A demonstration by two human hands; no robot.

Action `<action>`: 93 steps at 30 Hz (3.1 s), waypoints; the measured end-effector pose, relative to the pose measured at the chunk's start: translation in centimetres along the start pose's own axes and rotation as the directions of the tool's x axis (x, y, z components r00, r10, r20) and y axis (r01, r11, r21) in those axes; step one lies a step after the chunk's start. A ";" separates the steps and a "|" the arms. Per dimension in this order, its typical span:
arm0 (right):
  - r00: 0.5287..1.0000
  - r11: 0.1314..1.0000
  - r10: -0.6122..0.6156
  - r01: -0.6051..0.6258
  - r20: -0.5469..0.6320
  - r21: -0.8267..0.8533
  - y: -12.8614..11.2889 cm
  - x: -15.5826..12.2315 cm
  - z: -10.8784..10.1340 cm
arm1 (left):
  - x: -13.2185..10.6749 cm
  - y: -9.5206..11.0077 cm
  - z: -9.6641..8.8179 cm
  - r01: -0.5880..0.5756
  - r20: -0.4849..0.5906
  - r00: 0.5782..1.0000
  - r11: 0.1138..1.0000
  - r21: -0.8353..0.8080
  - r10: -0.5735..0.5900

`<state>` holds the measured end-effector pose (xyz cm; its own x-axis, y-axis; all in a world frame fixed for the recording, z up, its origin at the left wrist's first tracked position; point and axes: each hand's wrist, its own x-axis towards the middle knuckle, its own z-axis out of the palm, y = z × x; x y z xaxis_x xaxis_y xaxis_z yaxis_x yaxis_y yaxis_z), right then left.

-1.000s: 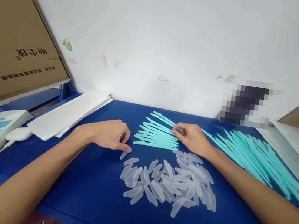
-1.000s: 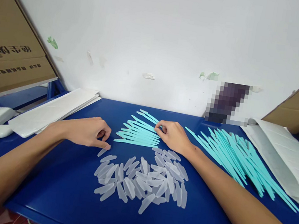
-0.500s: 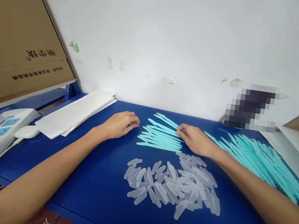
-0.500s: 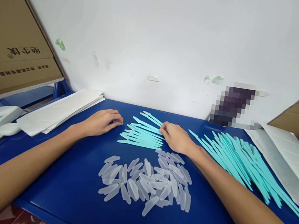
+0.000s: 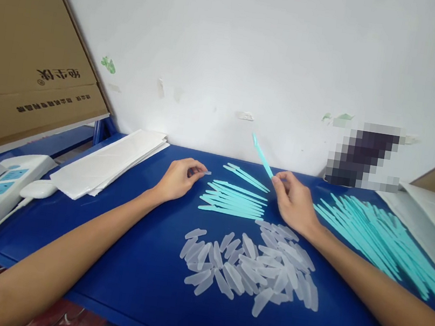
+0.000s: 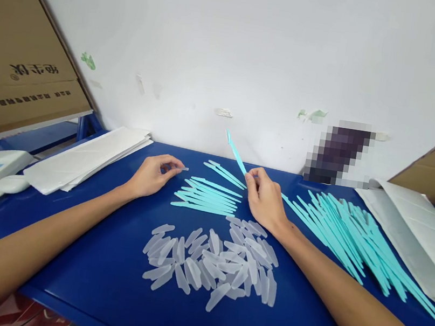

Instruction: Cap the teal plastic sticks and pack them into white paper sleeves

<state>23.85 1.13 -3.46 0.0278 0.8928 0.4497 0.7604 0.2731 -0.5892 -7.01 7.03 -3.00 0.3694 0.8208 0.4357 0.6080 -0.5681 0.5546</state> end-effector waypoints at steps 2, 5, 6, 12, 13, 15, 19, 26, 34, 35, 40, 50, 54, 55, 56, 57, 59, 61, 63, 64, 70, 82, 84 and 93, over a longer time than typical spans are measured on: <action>0.998 0.999 -0.050 0.049 -0.025 -0.023 -0.1 0.0 -0.1 | -0.2 0.8 0.1 -0.019 -0.026 0.999 1.000 -0.017 0.019; 0.991 0.991 -0.129 0.129 -0.022 -0.034 -0.3 0.0 -0.1 | -0.5 1.6 0.4 -0.016 -0.046 0.999 0.995 -0.099 0.011; 0.990 0.989 -0.143 0.143 -0.007 -0.035 -0.4 -0.1 -0.1 | -0.5 1.7 0.5 -0.011 -0.049 0.999 0.992 -0.127 0.005; 0.974 0.973 -0.213 0.219 0.074 -0.071 -0.4 -0.4 -0.1 | -0.5 1.4 0.7 0.062 -0.058 0.996 0.984 -0.165 -0.072; 0.973 0.972 -0.218 0.223 0.079 -0.069 -0.4 -0.4 -0.1 | -0.5 1.3 0.7 0.066 -0.058 0.995 0.986 -0.155 -0.075; 0.971 0.971 -0.226 0.231 0.081 -0.067 -0.3 -0.5 0.0 | -0.5 1.3 0.7 0.056 -0.058 0.996 0.990 -0.130 -0.064; 0.963 0.964 -0.251 0.258 0.098 -0.067 -0.1 -0.5 0.1 | -0.5 1.4 0.7 0.024 -0.071 0.997 0.994 -0.105 -0.032; 0.958 0.962 -0.257 0.267 0.131 -0.065 0.3 -0.3 0.2 | -0.4 1.1 0.6 -0.004 -0.088 0.996 0.993 -0.116 -0.007; 0.957 0.973 -0.230 0.228 0.175 0.031 -0.3 -0.3 0.0 | -0.8 2.2 0.9 -0.154 -0.038 0.988 0.987 -0.051 0.153; 0.965 0.978 -0.204 0.194 0.163 0.071 -0.3 -0.2 -0.1 | -0.8 2.5 1.1 -0.191 -0.030 0.981 0.980 -0.048 0.189; 0.994 0.964 -0.050 0.023 0.097 0.266 0.6 0.4 0.2 | -0.9 3.5 1.8 -0.273 -0.036 0.961 0.962 -0.007 0.273; 0.999 0.998 -0.046 0.045 0.024 0.054 0.4 0.6 0.3 | -1.6 5.3 1.0 -0.195 0.036 0.980 0.981 -0.012 0.196; 0.988 0.992 -0.127 0.126 0.088 0.014 0.7 0.8 0.6 | -2.1 6.4 2.1 -0.159 0.087 0.979 0.958 -0.240 0.184; 0.984 0.991 -0.134 0.133 0.120 0.015 0.8 0.8 0.6 | -2.3 6.5 2.4 -0.132 0.118 0.978 0.946 -0.296 0.173; 0.979 0.991 -0.137 0.136 0.152 0.015 0.8 0.8 0.7 | -2.4 6.7 2.6 -0.101 0.153 0.975 0.933 -0.344 0.162; 0.974 0.991 -0.135 0.135 0.180 0.012 0.8 0.8 0.7 | -2.5 6.8 2.7 -0.074 0.186 0.970 0.922 -0.380 0.155; 0.968 0.992 -0.125 0.126 0.217 0.010 0.8 0.9 0.8 | -2.6 7.0 2.7 -0.041 0.238 0.960 0.912 -0.408 0.150; 0.964 0.993 -0.117 0.116 0.237 0.017 0.7 0.9 0.7 | -2.5 7.4 2.5 -0.061 0.283 0.943 0.928 -0.368 0.175; 0.962 0.994 -0.113 0.110 0.248 0.024 0.6 1.0 0.7 | -2.0 8.0 2.3 -0.149 0.345 0.908 0.952 -0.266 0.238; 0.961 0.994 -0.113 0.111 0.253 0.021 0.6 1.0 0.7 | -1.6 8.5 2.3 -0.215 0.380 0.882 0.955 -0.203 0.279; 0.944 0.990 -0.131 0.142 0.302 -0.015 0.6 1.1 0.6 | 1.0 11.2 4.0 -0.598 0.579 0.693 0.791 0.128 0.430; 0.945 0.997 -0.071 0.075 0.318 0.001 1.1 1.6 0.7 | 1.9 7.5 3.3 -0.423 0.154 0.898 0.906 0.038 0.412; 0.932 0.998 -0.053 0.057 0.358 -0.001 1.0 1.8 0.6 | 2.6 4.8 1.9 -0.127 0.057 0.990 0.989 -0.072 0.131; 0.909 0.993 -0.045 0.087 0.414 -0.084 1.0 1.7 0.8 | 2.1 -1.0 0.5 0.278 0.098 0.960 0.931 -0.237 -0.261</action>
<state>24.19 3.19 -3.84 -0.2773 0.9478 0.1577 0.8118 0.3189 -0.4891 -6.52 9.31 -2.98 0.2647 0.9425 0.2039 0.5018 -0.3152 0.8055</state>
